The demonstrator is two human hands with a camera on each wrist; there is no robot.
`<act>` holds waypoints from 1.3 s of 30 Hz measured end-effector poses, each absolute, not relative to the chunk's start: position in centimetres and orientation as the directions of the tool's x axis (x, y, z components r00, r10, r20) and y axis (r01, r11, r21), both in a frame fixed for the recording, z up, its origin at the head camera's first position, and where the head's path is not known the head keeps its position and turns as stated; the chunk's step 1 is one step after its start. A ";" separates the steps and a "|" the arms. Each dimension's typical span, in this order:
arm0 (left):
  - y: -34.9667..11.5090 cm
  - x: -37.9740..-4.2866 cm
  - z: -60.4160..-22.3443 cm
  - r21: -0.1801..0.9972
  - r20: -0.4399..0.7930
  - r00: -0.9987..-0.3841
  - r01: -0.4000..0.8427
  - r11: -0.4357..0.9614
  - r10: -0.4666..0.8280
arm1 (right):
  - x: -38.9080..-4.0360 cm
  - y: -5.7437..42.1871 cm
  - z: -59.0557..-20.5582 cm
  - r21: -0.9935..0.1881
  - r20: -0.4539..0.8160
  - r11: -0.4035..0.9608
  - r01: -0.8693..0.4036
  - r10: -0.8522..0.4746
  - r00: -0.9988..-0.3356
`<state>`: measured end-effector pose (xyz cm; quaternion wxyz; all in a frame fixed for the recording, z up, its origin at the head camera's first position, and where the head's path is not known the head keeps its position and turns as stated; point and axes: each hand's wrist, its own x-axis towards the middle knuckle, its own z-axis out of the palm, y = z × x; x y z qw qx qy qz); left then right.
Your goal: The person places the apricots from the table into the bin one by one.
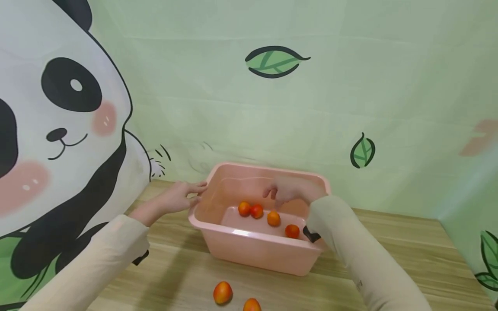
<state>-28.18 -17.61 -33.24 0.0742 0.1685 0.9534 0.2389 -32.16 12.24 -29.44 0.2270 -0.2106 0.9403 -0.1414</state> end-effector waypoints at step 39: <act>-17.5 -28.4 -33.5 0.502 -0.093 -0.940 0.242 0.830 0.330 | -19.9 11.6 -29.4 -0.525 -0.346 0.648 -0.552 -0.755 -0.558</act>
